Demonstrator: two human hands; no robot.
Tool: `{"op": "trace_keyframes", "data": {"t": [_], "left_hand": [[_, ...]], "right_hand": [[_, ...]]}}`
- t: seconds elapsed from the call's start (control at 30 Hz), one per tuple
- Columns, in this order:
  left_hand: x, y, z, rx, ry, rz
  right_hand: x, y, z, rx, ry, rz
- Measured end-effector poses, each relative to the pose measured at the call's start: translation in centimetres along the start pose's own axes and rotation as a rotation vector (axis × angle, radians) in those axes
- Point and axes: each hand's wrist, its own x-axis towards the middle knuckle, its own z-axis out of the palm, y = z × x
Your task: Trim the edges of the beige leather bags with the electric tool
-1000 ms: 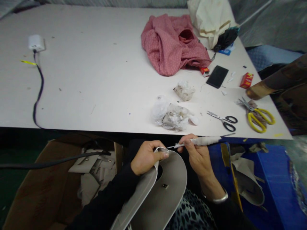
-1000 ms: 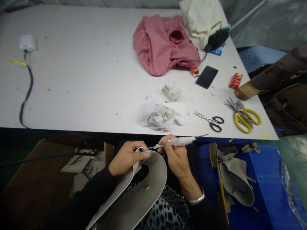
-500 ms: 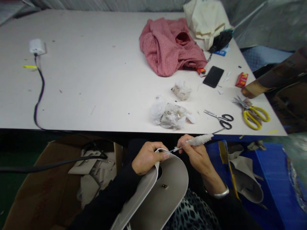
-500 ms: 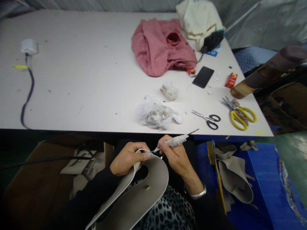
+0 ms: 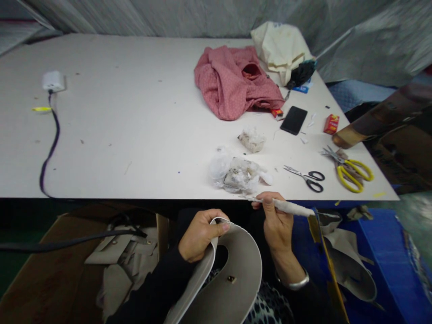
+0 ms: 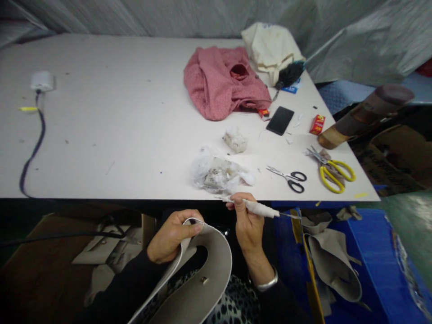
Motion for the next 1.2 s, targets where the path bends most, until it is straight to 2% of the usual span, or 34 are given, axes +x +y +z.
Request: {"op": "trace_keyframes", "data": {"t": [0.13,0.23,0.4,0.57,0.7,0.97,1.2], "left_hand": [[-0.3,0.6,-0.6,0.105,0.091,0.075],[-0.4,0.9,-1.1,0.061,0.152,0.085],[-0.2,0.9,-1.8,-0.138,0.161,0.023],[-0.1,1.0,-1.8,-0.225,0.147,-0.032],[0.0,0.8,-1.8,-0.254,0.14,-0.055],[0.0,0.4,-1.7,-0.318,0.103,-0.078],[-0.1,0.1,-1.4,-0.327,0.083,-0.071]], "right_hand": [[1.8,0.0,0.1,-0.148,0.072,-0.119],[2.7,0.3,0.2,-0.197,0.008,-0.172],[3.6,0.2,0.5,-0.284,-0.081,-0.282],[4.2,-0.4,0.9,-0.626,-0.215,-0.5],[4.5,-0.8,1.2,-0.812,-0.236,-0.56],[4.7,-1.0,1.4,-0.769,-0.277,-0.577],[4.2,-1.3,0.8,-0.368,-0.098,-0.304]]}}
